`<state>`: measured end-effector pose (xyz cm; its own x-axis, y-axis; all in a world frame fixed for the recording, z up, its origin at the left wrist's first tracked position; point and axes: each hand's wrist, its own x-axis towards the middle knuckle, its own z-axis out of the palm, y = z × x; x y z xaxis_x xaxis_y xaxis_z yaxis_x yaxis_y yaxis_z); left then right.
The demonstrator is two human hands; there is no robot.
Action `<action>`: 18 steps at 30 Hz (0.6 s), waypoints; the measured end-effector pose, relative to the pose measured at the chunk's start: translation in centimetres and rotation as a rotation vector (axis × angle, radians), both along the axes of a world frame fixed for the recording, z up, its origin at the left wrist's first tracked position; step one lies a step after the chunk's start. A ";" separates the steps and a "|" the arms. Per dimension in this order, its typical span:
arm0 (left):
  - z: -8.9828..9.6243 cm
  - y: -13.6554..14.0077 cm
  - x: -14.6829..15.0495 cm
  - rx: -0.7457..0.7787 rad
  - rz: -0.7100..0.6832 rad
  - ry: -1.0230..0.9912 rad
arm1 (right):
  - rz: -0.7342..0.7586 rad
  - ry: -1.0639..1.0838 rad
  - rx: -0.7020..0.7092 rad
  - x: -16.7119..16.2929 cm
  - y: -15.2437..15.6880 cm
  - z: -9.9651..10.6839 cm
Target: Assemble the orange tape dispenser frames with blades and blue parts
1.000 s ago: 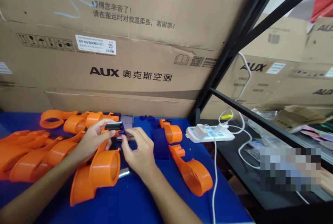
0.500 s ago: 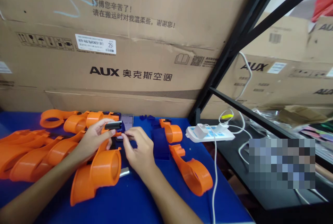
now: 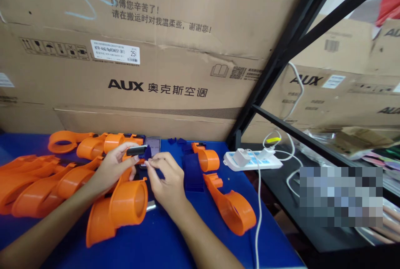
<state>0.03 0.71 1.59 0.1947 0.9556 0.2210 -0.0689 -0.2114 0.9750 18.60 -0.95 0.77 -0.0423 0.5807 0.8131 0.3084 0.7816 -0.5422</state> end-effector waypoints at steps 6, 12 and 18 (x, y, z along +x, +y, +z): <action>0.0 0.1 0.0 -0.013 0.005 -0.008 | -0.001 0.030 -0.058 -0.2 -0.2 0.3; 1.1 -0.5 0.1 -0.023 -0.001 -0.047 | 0.066 0.132 -0.128 0.0 -0.3 0.7; 2.8 -1.9 0.1 -0.209 -0.192 -0.130 | 0.326 0.314 -0.406 1.0 0.7 1.1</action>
